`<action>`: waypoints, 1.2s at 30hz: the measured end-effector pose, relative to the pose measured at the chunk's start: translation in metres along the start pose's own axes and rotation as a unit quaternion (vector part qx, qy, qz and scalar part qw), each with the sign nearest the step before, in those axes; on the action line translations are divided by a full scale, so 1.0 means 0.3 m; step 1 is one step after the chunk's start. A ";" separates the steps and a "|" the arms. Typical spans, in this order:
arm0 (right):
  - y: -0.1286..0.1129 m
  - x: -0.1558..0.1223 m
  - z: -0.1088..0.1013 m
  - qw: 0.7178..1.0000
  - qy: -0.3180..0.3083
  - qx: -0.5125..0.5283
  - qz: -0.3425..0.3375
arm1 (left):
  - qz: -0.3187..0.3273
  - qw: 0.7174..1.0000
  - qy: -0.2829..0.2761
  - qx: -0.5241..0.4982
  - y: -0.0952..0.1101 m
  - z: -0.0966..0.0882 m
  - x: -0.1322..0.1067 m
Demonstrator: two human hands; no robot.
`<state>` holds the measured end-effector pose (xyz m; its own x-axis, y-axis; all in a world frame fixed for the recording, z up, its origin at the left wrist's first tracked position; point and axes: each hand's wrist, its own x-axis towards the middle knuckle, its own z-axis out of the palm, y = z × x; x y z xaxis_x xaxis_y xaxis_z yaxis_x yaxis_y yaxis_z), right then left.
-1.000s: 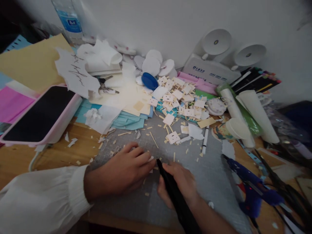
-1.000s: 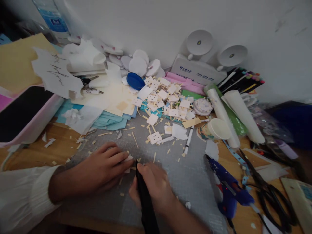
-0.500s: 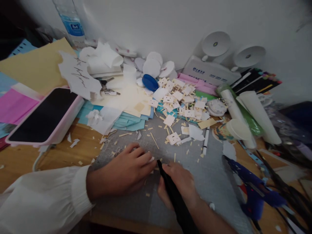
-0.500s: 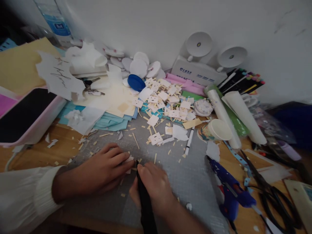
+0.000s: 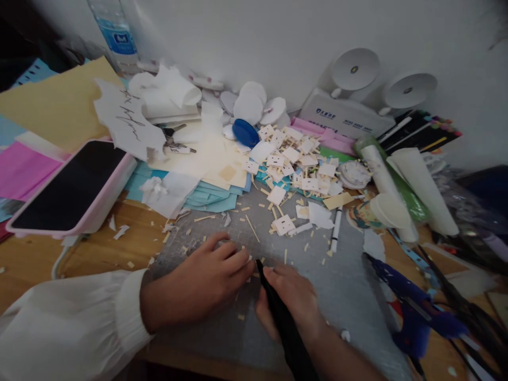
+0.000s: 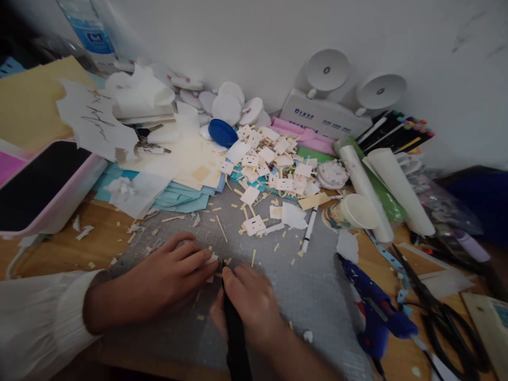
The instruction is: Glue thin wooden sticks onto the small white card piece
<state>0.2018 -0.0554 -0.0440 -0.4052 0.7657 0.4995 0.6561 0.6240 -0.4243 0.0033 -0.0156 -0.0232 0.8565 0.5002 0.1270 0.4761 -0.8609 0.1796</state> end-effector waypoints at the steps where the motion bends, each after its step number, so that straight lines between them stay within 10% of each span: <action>1: 0.000 -0.001 0.001 1.000 -0.005 -0.003 -0.002 | -0.001 1.000 -0.002 0.003 0.002 0.000 -0.001; 14: -0.005 -0.005 0.001 0.999 -0.018 -0.026 -0.011 | -0.010 1.000 0.009 0.014 0.009 -0.003 -0.004; 25: -0.017 -0.007 -0.042 0.994 0.088 0.040 0.047 | -0.032 0.998 0.016 -0.042 -0.001 0.008 -0.004; 36: -0.004 -0.003 -0.024 0.998 0.004 0.022 0.053 | -0.025 0.999 0.019 -0.032 0.005 0.002 -0.002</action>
<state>0.2058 -0.0579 -0.0384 -0.3291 0.8266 0.4566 0.6660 0.5459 -0.5083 0.0037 -0.0174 -0.0235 0.8235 0.5465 0.1523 0.5034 -0.8277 0.2480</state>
